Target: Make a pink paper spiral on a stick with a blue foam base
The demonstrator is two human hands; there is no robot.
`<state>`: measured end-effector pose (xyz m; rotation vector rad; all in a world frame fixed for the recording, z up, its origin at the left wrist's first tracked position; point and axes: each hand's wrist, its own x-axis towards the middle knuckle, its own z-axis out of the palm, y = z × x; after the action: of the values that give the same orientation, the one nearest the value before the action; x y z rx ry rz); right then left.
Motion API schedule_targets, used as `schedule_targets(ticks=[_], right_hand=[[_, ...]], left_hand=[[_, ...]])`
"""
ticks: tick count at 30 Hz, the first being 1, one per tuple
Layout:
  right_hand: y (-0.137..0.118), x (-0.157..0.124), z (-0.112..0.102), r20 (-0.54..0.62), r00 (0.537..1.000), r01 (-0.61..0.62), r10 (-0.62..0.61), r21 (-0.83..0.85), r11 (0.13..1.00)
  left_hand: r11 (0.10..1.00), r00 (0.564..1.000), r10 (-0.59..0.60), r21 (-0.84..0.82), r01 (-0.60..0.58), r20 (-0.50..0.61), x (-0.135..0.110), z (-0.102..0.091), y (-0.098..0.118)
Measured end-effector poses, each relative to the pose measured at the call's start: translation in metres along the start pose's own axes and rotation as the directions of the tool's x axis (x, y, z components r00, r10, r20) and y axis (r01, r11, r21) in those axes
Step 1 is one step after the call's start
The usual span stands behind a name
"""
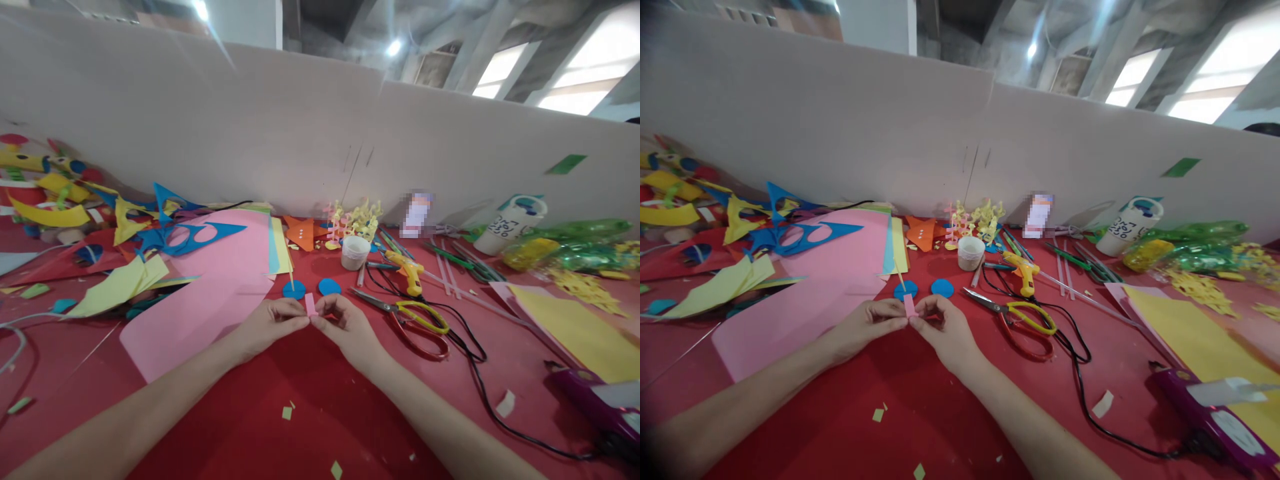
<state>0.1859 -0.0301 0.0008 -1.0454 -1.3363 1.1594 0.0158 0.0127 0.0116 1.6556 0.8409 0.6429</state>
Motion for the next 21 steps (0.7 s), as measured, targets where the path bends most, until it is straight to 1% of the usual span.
schedule_targets(ticks=[3,6,8,10,14,18,21], right_hand=[[0.0014,0.0014,-0.0026,0.019,0.999,-0.033,0.033,0.047,0.998],[0.0039,0.0028,-0.0051,0.072,0.993,-0.094,0.089,0.077,0.993],[0.0060,0.0038,-0.0061,0.107,0.987,-0.125,0.116,0.082,0.989],[0.0076,0.0043,-0.0064,0.119,0.985,-0.135,0.128,0.061,0.989],[0.0067,0.0040,-0.0060,0.081,0.991,-0.109,0.109,-0.002,0.994],[0.0043,0.0036,-0.0060,-0.001,0.995,-0.098,0.098,-0.014,0.995],[0.0036,0.0033,-0.0056,-0.006,0.995,-0.103,0.102,-0.015,0.995]], left_hand=[[1.000,1.000,0.018,0.011,-0.018,0.008,0.0007,-0.0005,-0.0019],[0.999,1.000,0.029,0.042,-0.029,-0.009,0.0015,-0.0003,-0.0034],[0.996,0.999,0.044,0.084,-0.042,-0.019,0.0018,0.0003,-0.0028],[0.987,0.998,0.067,0.145,-0.063,-0.021,0.0017,0.0013,-0.0009],[0.969,0.994,0.098,0.231,-0.083,-0.054,0.0009,0.0039,0.0036],[0.977,0.995,0.062,0.208,-0.045,-0.076,0.0004,0.0055,0.0053],[0.980,0.994,0.074,0.193,-0.056,-0.083,0.0002,0.0054,0.0046]])
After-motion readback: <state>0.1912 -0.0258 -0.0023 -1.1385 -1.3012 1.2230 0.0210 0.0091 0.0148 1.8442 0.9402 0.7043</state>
